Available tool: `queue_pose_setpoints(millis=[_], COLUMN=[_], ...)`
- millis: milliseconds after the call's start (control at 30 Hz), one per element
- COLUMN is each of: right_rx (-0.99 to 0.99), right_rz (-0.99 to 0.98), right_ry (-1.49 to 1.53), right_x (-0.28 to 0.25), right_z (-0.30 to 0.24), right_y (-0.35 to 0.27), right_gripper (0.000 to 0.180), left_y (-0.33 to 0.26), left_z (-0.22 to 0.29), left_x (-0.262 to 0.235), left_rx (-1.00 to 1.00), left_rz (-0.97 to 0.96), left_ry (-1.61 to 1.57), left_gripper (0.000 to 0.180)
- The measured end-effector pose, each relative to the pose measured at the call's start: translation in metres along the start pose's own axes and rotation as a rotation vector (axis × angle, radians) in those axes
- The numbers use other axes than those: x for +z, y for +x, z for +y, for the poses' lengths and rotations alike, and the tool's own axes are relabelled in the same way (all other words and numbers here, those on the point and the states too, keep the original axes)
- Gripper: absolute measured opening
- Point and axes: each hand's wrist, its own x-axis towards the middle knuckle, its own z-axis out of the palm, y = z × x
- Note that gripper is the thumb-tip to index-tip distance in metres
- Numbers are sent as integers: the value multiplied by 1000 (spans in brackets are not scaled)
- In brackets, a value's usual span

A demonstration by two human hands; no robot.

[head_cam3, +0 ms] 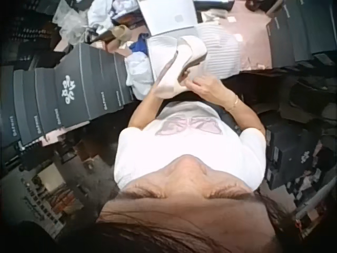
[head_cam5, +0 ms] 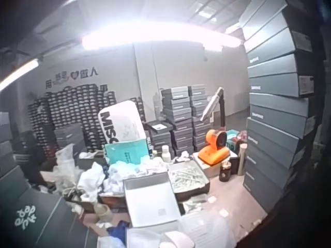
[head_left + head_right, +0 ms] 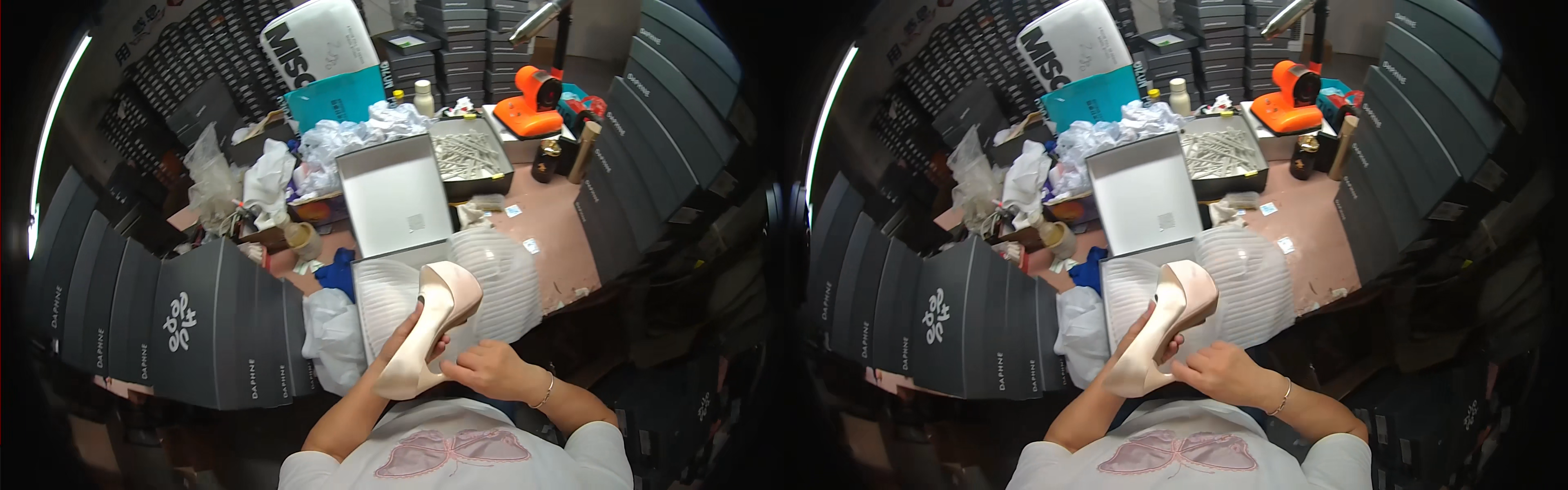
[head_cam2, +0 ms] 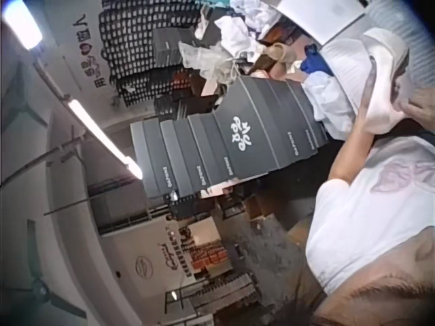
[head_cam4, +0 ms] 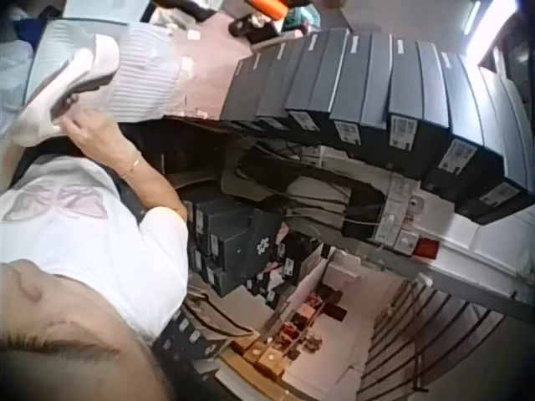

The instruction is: Cleaning and packing a pair of high-heeled shoes into a shoebox.

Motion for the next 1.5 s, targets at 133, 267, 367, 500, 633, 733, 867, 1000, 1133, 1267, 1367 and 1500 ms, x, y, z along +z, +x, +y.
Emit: queue_pose_setpoints(millis=[133, 267, 367, 500, 633, 733, 867, 1000, 1133, 1267, 1367, 1500], right_rx=[-167, 183, 441, 426, 469, 531, 556, 648, 718, 823, 757, 535], right_rz=[88, 211, 289, 244, 209, 159, 138, 234, 264, 226, 295, 271], right_ry=[341, 400, 575, 757, 783, 986, 1087, 1207, 1327, 1598, 1518, 1081], right_x=[38, 50, 53, 61, 78, 82, 80, 81, 83, 92, 91, 64], right_z=[-18, -14, -12, -16, -21, -26, -27, -31, -19, 1, 1, 15], right_y=[22, 17, 19, 28, 31, 33, 38, 38, 45, 49, 45, 30], right_gripper=[25, 46, 51, 74, 91, 96, 93, 74, 50, 39, 33, 26], left_y=[-56, -93, -103, -100, -94, -94, -97, -97, -95, -100, -101, -107], left_z=[-19, -23, -23, -29, -40, -48, -45, -45, -45, -48, -49, -45], left_x=[-72, -103, -107, -105, -101, -105, -101, -99, -98, -100, -93, -86], left_rx=[110, 246, 175, 74, 76, 66, 24, -19, 20, -54, -49, -48], left_rz=[112, 50, 102, 129, 127, 117, 95, 119, 130, 68, 84, 143], left_ry=[33, 30, -10, 43, 88, 110, 55, 27, 86, -14, -81, -4], left_gripper=[38, 56, 71, 78, 88, 89, 87, 84, 80, 78, 78, 79])
